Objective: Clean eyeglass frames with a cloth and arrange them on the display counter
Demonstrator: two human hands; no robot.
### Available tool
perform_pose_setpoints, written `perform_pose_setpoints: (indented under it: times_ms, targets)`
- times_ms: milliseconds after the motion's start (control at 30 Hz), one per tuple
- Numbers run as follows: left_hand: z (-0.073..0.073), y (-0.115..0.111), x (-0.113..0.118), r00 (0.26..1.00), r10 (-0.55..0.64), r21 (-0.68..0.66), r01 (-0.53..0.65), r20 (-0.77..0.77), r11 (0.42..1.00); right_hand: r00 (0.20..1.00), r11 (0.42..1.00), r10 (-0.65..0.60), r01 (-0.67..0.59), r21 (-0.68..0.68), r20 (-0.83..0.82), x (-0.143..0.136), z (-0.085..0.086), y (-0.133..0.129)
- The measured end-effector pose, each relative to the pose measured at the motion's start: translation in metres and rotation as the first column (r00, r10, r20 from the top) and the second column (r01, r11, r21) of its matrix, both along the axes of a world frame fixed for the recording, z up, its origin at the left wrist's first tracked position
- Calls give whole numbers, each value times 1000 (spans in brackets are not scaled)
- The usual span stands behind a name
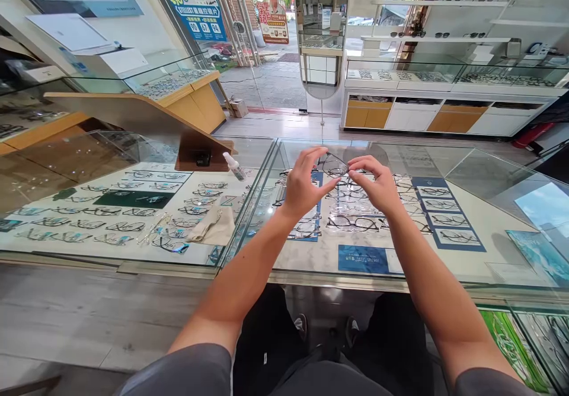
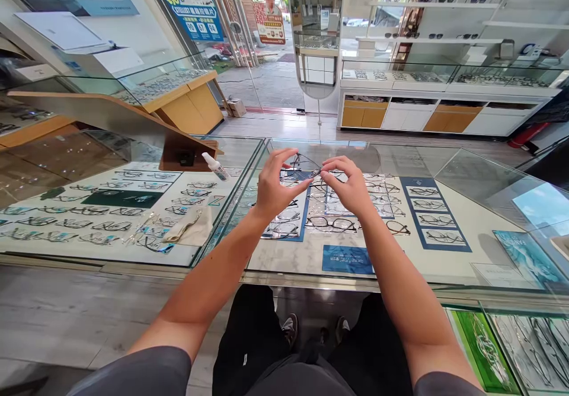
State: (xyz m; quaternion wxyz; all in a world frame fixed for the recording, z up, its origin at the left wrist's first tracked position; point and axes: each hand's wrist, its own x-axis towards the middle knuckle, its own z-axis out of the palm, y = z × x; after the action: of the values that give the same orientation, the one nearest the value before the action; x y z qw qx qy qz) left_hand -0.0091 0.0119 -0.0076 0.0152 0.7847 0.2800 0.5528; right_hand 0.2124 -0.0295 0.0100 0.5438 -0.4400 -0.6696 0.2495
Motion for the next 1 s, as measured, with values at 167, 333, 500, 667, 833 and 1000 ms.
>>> perform_pose_setpoints:
  times_ms: [167, 333, 500, 667, 833, 1000]
  targets:
    - [5, -6, 2, 994, -102, -128, 106, 37, 986, 982, 967, 132, -158, -199, -138, 7, -3, 4]
    - [5, -9, 4, 943, -283, -295, 324, 175, 899, 930, 905, 233, -315, -285, -284, 8, -4, 6]
    - [7, -12, 4, 927, -316, -404, 372, 200, 836, 913, 875, 237, -349, -335, -334, 5, -11, 8]
    - [14, -18, 4, 986, -51, -234, 88, 158, 968, 939, 938, 78, -183, -295, -335, 1, -15, 10]
    - [17, -26, 7, 994, -38, -234, 62, 107, 970, 953, 977, -72, 8, -215, -294, -8, -18, 9]
    - [12, -31, 14, 989, -134, -511, 147, 64, 847, 978, 988, -157, 155, -26, -135, -23, -22, -1]
